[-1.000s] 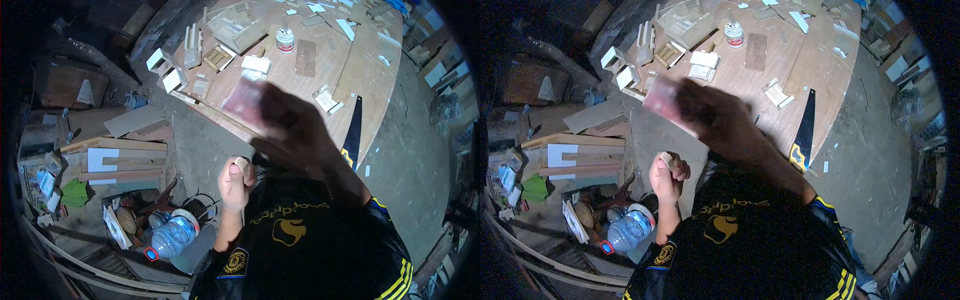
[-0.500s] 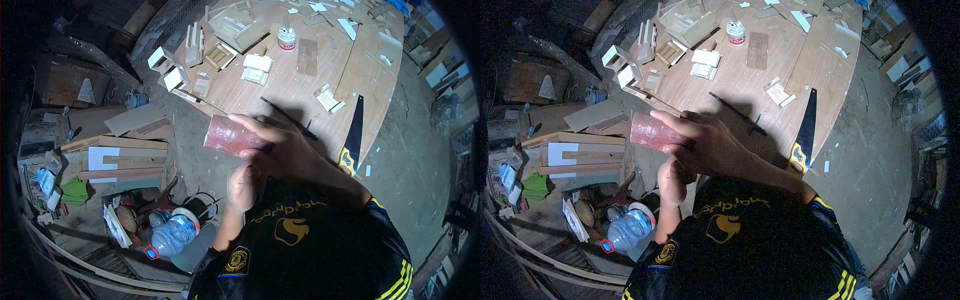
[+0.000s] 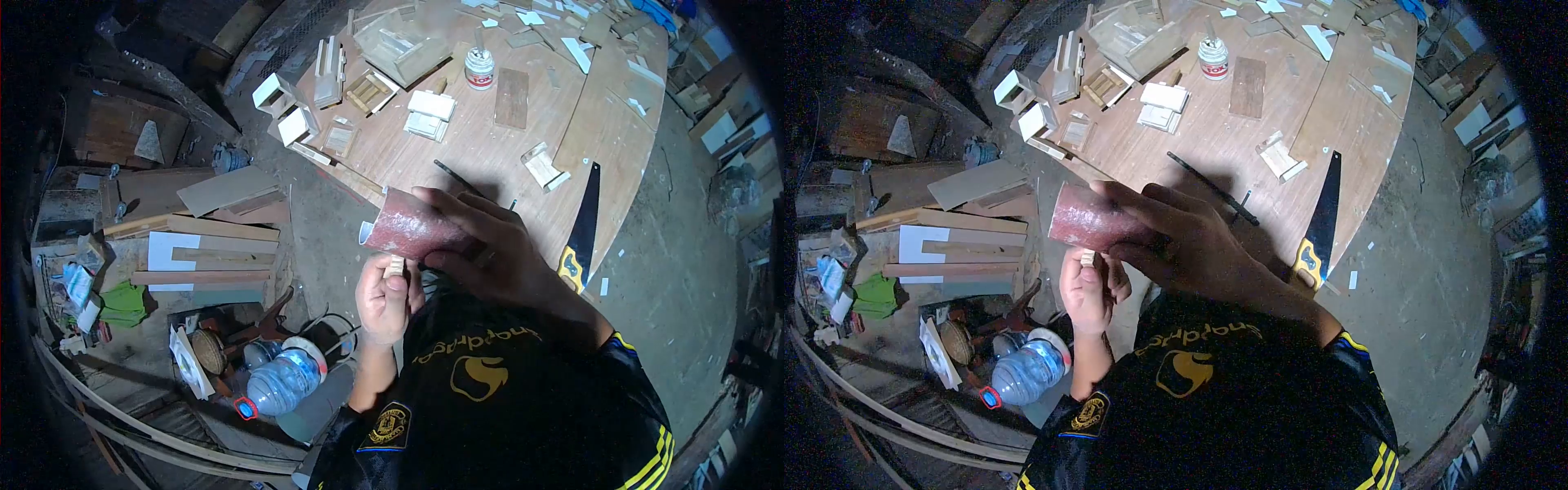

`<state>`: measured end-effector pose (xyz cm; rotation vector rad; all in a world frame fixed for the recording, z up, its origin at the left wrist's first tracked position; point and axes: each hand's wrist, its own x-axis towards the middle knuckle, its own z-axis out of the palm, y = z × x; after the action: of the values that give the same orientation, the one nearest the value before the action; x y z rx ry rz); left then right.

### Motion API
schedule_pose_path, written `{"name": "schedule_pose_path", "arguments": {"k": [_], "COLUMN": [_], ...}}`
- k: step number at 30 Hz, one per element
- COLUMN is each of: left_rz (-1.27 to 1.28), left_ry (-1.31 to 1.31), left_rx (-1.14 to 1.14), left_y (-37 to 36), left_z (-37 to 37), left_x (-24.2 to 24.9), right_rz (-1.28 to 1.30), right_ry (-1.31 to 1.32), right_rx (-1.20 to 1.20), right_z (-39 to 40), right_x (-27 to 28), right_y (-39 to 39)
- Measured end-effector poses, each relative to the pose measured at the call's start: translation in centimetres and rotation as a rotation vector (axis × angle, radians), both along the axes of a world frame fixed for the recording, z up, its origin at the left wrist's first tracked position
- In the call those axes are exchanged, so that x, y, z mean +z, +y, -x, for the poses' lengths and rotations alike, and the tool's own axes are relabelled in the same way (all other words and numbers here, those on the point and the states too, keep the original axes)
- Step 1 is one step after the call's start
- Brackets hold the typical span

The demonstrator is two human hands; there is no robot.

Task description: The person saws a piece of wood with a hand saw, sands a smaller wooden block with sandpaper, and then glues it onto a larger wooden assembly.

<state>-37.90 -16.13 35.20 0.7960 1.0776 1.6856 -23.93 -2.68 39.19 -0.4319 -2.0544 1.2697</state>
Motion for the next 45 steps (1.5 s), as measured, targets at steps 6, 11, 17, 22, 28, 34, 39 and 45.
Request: {"name": "schedule_pose_path", "arguments": {"k": [6, 11, 17, 22, 28, 34, 39, 45], "left_rz": [0.047, 0.092, 0.137, 0.119, 0.164, 0.092, 0.141, 0.096], "left_ry": [0.332, 0.179, 0.188, 0.106, 0.164, 0.027, 0.156, 0.126], "left_rx": [0.199, 0.13, 0.036, 0.084, 0.046, -0.048, 0.045, -0.017], "left_y": [0.4, 0.2, -0.2, -0.2, -0.3, -0.7, -0.5, -0.7], "left_z": [-0.4, -0.3, -0.1, -0.5, 0.4, 0.6, 0.1, 0.2], "left_x": [-0.2, -0.6, -0.5, -0.4, -1.4, -1.1, -1.0, -1.4], "right_rz": [-0.22, -0.266, -0.184, -0.12, -0.175, -0.008, -0.068, -0.106], "right_ry": [0.03, -0.02, -0.051, 0.058, -0.03, -0.002, 0.103, -0.036], "right_rx": [-0.005, -0.036, -0.021, 0.003, 0.005, -0.05, -0.003, -0.034], "right_z": [0.4, 0.8, 1.3, 0.8, 1.6, 1.0, 1.5, 1.7], "right_x": [0.2, -0.2, -0.7, 0.0, -1.2, -0.7, -0.8, -1.2], "right_y": [-0.7, -0.3, 0.1, -0.8, 0.0, -0.1, -0.7, -0.2]}}
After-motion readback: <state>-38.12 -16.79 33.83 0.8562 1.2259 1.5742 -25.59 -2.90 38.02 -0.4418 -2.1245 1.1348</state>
